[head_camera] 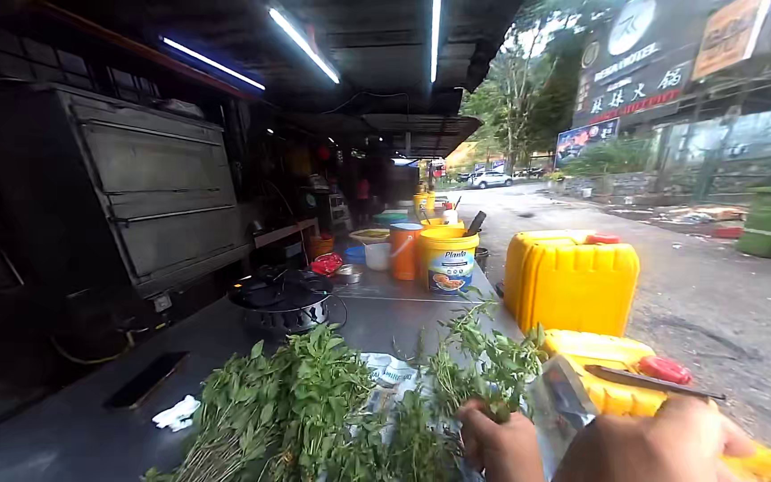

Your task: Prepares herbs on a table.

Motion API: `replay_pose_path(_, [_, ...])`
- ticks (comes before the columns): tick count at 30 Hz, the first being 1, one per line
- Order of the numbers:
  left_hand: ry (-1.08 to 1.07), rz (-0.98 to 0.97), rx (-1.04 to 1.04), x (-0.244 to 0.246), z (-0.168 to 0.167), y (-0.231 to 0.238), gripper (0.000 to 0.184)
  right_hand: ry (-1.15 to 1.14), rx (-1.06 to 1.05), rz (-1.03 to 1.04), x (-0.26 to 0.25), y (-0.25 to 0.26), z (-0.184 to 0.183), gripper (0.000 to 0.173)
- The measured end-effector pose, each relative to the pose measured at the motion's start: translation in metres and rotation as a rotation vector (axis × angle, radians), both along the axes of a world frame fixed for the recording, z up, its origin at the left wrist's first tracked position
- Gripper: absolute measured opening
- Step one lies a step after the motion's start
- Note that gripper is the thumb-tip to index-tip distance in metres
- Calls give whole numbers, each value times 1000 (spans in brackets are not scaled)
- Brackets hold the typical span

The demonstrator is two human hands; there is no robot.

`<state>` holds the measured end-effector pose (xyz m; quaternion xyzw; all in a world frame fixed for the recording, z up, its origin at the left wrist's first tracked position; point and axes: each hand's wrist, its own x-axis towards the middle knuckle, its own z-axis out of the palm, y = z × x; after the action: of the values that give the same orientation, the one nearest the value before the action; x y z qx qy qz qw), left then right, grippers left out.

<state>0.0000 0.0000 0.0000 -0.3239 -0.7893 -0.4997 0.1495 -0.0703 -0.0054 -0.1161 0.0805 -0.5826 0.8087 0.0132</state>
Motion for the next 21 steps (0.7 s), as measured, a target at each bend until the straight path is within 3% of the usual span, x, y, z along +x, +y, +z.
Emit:
replay_pose_path(3, [197,66,18,2,-28,-26,12,-160,152,-4,-5,3,20,14])
replay_pose_path(5, [268,108,10,3,-42,-55,10,-288,208,-216,-14,-16,27,14])
replay_pose_path(6, [264,120,9,3,-46,-73,10,-266,139,-331,-15,-24,22,13])
replay_pose_path(7, [227,151,8,2,-49,-94,10,-150,42,-362,-16,-18,11,14])
replay_pose_path(10, [-10,334,61,-6,-50,-162,9,-80,-50,-100,-6,7,10,18])
replay_pose_path(14, [-317,584,193,-19,-40,-230,8,-43,-86,-105,-9,2,0,16])
replay_pose_path(17, [-441,631,100,-24,-40,-252,10,-41,-68,-110,-9,2,0,16])
replay_pose_path(21, [-612,601,-189,-32,-50,-247,15,-39,-55,-114,-9,3,1,16])
